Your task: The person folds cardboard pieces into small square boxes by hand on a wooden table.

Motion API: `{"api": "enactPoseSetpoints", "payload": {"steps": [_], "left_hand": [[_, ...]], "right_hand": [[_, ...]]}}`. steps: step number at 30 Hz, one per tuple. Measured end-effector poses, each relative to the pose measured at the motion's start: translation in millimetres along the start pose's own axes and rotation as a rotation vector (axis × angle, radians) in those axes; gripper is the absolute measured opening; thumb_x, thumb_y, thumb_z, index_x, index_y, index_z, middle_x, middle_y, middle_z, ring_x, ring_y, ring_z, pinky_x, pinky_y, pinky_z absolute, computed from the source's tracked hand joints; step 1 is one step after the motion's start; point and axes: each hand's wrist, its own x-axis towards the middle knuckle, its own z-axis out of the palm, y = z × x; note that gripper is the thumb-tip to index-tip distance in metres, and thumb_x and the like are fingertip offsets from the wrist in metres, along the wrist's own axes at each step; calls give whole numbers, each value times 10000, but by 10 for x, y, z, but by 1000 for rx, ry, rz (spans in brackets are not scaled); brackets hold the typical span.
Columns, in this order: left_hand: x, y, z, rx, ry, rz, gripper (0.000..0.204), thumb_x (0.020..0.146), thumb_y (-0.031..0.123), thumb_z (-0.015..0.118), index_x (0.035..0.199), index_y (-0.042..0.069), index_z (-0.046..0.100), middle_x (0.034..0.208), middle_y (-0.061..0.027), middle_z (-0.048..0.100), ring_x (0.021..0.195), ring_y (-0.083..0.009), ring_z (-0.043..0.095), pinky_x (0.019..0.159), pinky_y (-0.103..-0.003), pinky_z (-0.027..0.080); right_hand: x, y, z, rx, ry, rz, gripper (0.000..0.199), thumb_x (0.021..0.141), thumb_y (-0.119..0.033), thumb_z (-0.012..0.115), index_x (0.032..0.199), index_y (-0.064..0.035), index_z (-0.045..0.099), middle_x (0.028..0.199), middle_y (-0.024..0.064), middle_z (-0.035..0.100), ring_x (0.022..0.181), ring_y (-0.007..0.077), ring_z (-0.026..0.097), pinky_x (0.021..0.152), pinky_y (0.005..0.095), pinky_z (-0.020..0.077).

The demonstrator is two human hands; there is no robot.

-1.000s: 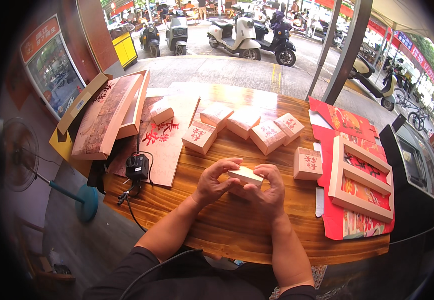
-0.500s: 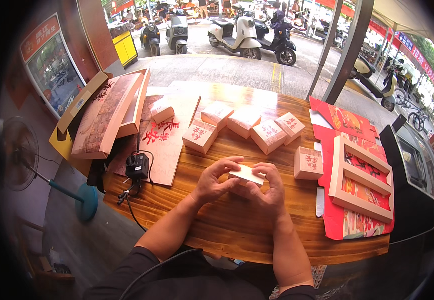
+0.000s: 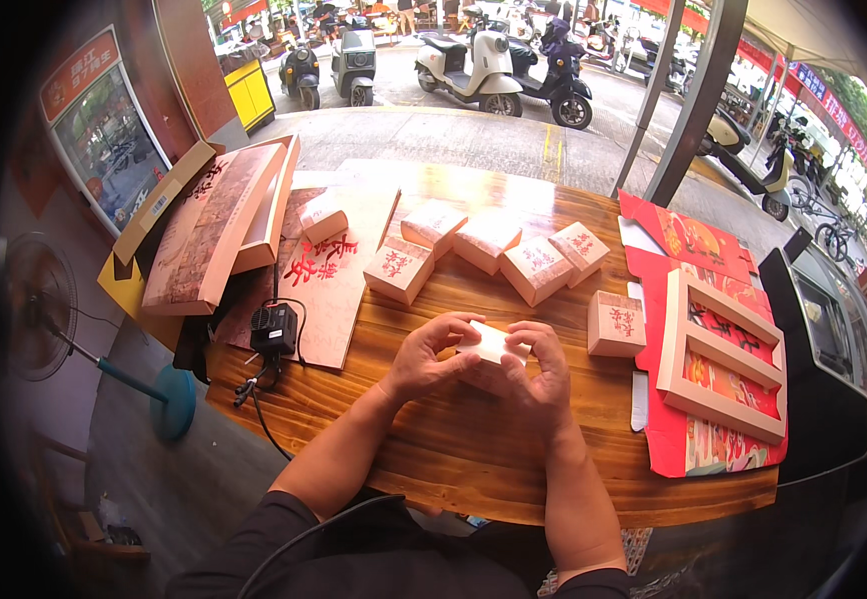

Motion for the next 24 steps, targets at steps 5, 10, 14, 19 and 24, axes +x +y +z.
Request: {"api": "enactPoseSetpoints", "payload": {"steps": [5, 10, 14, 19, 24], "left_hand": [[-4, 7, 0, -12, -1, 13, 327, 872, 70, 761, 1154, 16, 604, 1312, -136, 534, 1207, -189, 549, 1064, -369, 465], [-7, -57, 7, 12, 13, 42, 363, 877, 95, 766, 1185, 18, 590, 1287, -113, 545, 1192, -183, 557, 1057, -359, 471], [-17, -43, 32, -24, 40, -48, 381, 883, 108, 763, 1204, 19, 578, 1268, -100, 560, 1184, -181, 564, 1047, -355, 479], [-21, -42, 40, 16, 33, 18, 383, 877, 112, 767, 1201, 26, 582, 1280, -111, 559, 1192, -191, 566, 1040, -364, 484], [-13, -7, 56, 73, 28, 93, 344, 873, 87, 759, 1171, 32, 596, 1318, -134, 535, 1216, -211, 556, 1058, -383, 469]], "right_hand": [[24, -30, -22, -59, -49, -46, 263, 818, -146, 753, 1025, -28, 641, 1156, 144, 614, 1093, 255, 589, 961, 354, 457], [37, -54, -47, -129, -73, -71, 284, 779, -111, 785, 1019, -35, 654, 1138, 145, 636, 1072, 255, 610, 941, 354, 477], [45, -88, -34, -175, -42, -91, 261, 780, -105, 784, 999, -37, 660, 1114, 144, 649, 1040, 261, 626, 910, 350, 495], [37, -72, -32, -200, -25, -108, 249, 778, -98, 784, 986, -43, 659, 1106, 144, 653, 1032, 275, 632, 899, 355, 500], [46, -94, -34, -225, -43, -141, 241, 771, -88, 781, 968, -49, 648, 1121, 148, 642, 1048, 281, 624, 912, 366, 494]]}}
